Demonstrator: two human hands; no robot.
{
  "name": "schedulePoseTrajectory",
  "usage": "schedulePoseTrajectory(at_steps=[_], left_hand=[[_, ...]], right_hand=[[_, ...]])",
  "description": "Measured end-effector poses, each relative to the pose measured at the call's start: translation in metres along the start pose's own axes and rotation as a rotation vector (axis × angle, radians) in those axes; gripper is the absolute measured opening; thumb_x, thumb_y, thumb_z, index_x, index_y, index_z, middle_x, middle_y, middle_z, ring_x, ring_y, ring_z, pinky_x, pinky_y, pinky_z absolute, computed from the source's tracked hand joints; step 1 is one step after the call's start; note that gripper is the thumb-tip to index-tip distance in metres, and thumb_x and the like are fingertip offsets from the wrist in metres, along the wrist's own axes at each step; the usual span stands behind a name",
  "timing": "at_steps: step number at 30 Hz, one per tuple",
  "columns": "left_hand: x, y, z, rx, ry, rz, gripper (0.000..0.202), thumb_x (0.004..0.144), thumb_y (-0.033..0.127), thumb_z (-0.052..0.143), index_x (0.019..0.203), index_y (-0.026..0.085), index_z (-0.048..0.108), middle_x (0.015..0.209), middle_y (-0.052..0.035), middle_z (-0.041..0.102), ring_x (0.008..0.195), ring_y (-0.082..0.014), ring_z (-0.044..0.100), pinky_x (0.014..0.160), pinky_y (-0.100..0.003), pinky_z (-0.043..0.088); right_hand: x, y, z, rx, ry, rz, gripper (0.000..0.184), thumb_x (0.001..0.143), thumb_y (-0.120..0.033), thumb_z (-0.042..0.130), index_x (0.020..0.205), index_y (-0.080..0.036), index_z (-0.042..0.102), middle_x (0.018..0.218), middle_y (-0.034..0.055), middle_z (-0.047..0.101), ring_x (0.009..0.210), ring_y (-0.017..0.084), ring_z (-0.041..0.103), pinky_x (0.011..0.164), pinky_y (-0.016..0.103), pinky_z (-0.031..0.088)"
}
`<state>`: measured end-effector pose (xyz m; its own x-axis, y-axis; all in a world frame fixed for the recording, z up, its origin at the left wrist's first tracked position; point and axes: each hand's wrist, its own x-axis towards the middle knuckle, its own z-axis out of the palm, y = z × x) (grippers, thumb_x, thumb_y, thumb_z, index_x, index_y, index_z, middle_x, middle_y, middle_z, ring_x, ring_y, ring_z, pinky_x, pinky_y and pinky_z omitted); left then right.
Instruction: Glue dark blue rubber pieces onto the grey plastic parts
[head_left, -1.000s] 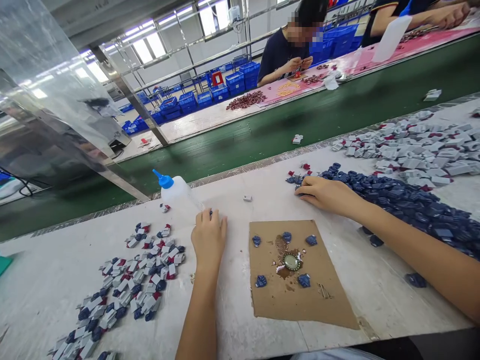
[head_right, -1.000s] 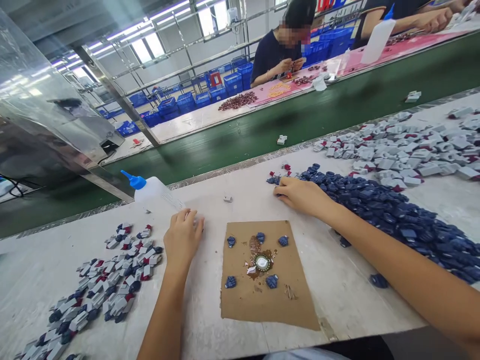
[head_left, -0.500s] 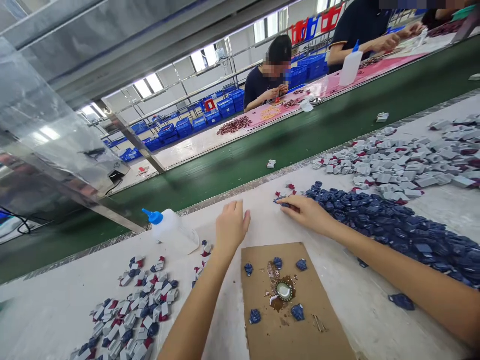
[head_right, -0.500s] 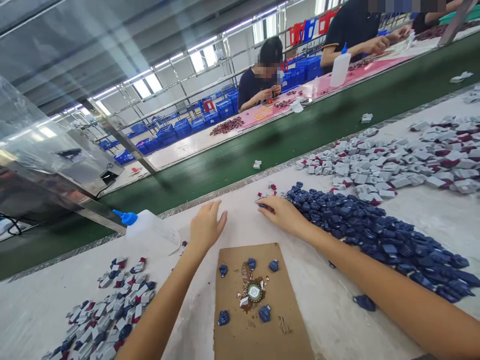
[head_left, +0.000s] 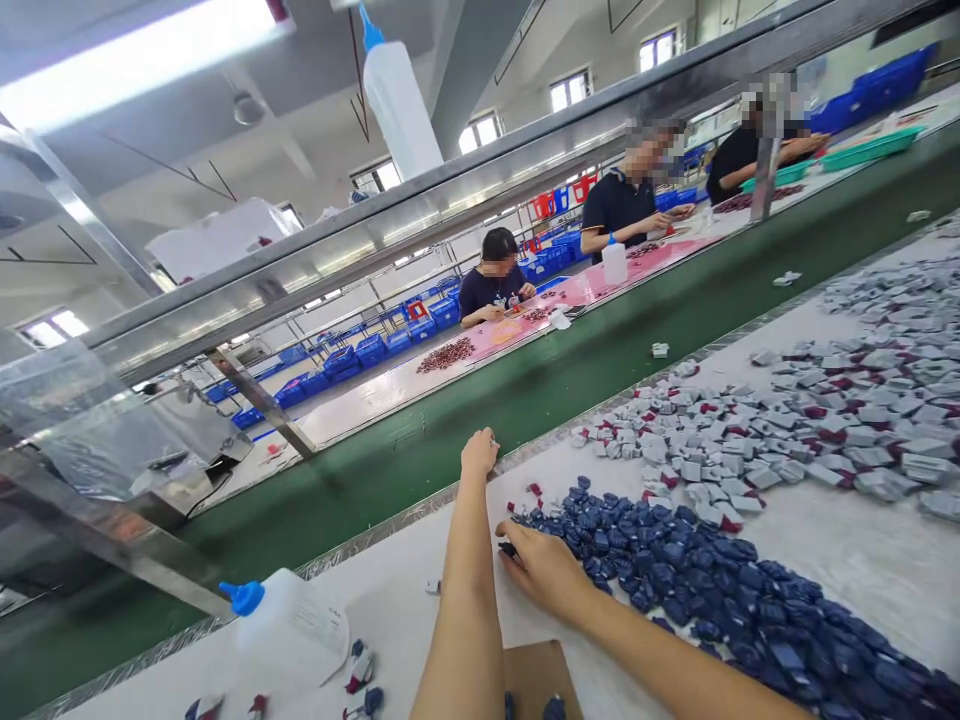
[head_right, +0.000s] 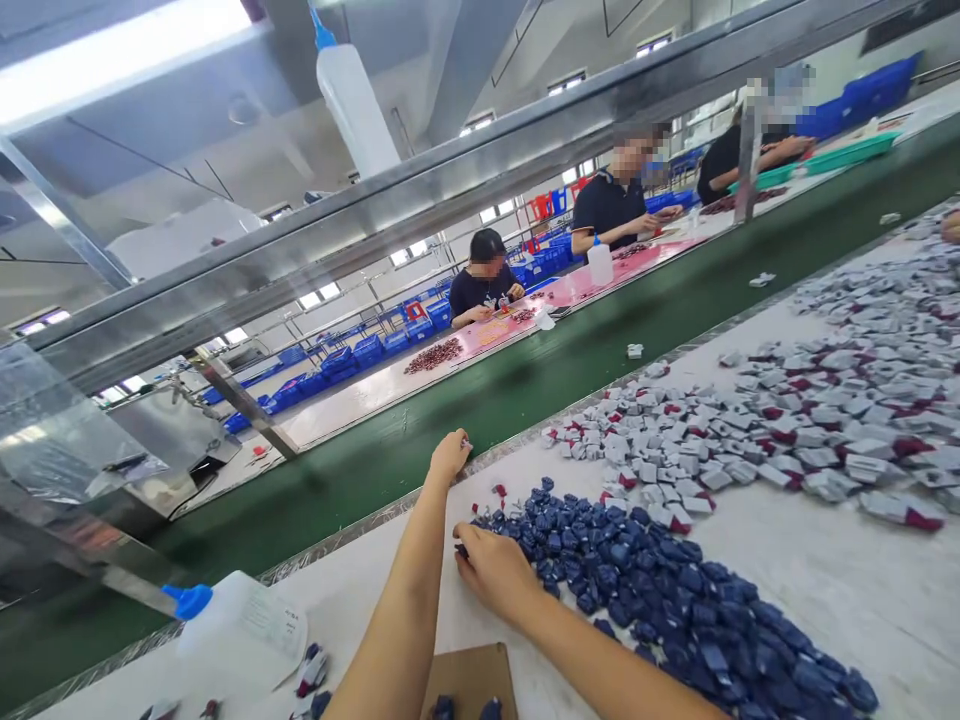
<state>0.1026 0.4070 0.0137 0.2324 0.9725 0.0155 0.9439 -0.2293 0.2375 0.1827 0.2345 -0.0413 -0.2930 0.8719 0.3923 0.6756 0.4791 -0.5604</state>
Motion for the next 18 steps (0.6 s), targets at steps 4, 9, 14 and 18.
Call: schedulePoseTrajectory(at_steps=[4, 9, 14, 18], left_hand=[[-0.013, 0.009, -0.010, -0.096, 0.003, 0.026, 0.034, 0.088, 0.033, 0.055, 0.118, 0.017, 0.055, 0.120, -0.0097, 0.058, 0.102, -0.0218, 0.059, 0.085, -0.043, 0.051], [-0.068, -0.010, -0.029, -0.314, 0.063, -0.044, 0.033, 0.089, 0.033, 0.055, 0.118, 0.018, 0.056, 0.122, -0.0098, 0.057, 0.103, -0.0217, 0.059, 0.086, -0.044, 0.051], [-0.171, -0.062, -0.029, -0.655, 0.090, -0.261, 0.034, 0.089, 0.035, 0.054, 0.116, 0.015, 0.056, 0.111, -0.0086, 0.061, 0.092, -0.0192, 0.062, 0.078, -0.040, 0.053], [-0.251, -0.090, -0.020, -0.946, 0.106, -0.415, 0.032, 0.091, 0.039, 0.050, 0.110, 0.014, 0.056, 0.095, -0.0050, 0.062, 0.072, -0.0129, 0.060, 0.062, -0.030, 0.053]], right_hand=[[0.001, 0.001, -0.003, 0.019, 0.010, 0.004, 0.017, 0.083, -0.012, 0.046, 0.093, -0.020, 0.058, 0.090, 0.0062, 0.067, 0.083, 0.021, 0.065, 0.069, 0.030, 0.048], [-0.001, 0.002, -0.006, 0.102, 0.013, -0.041, 0.018, 0.085, -0.014, 0.048, 0.095, -0.019, 0.062, 0.100, 0.0091, 0.064, 0.091, 0.020, 0.062, 0.078, 0.032, 0.048], [-0.006, -0.010, -0.018, 0.222, -0.085, -0.125, 0.022, 0.088, -0.023, 0.046, 0.098, -0.017, 0.064, 0.098, 0.0104, 0.069, 0.090, 0.021, 0.063, 0.082, 0.035, 0.048], [-0.015, -0.037, -0.034, 0.277, -0.200, -0.190, 0.030, 0.087, -0.030, 0.045, 0.110, -0.019, 0.061, 0.097, 0.0100, 0.069, 0.085, 0.021, 0.064, 0.076, 0.032, 0.047]])
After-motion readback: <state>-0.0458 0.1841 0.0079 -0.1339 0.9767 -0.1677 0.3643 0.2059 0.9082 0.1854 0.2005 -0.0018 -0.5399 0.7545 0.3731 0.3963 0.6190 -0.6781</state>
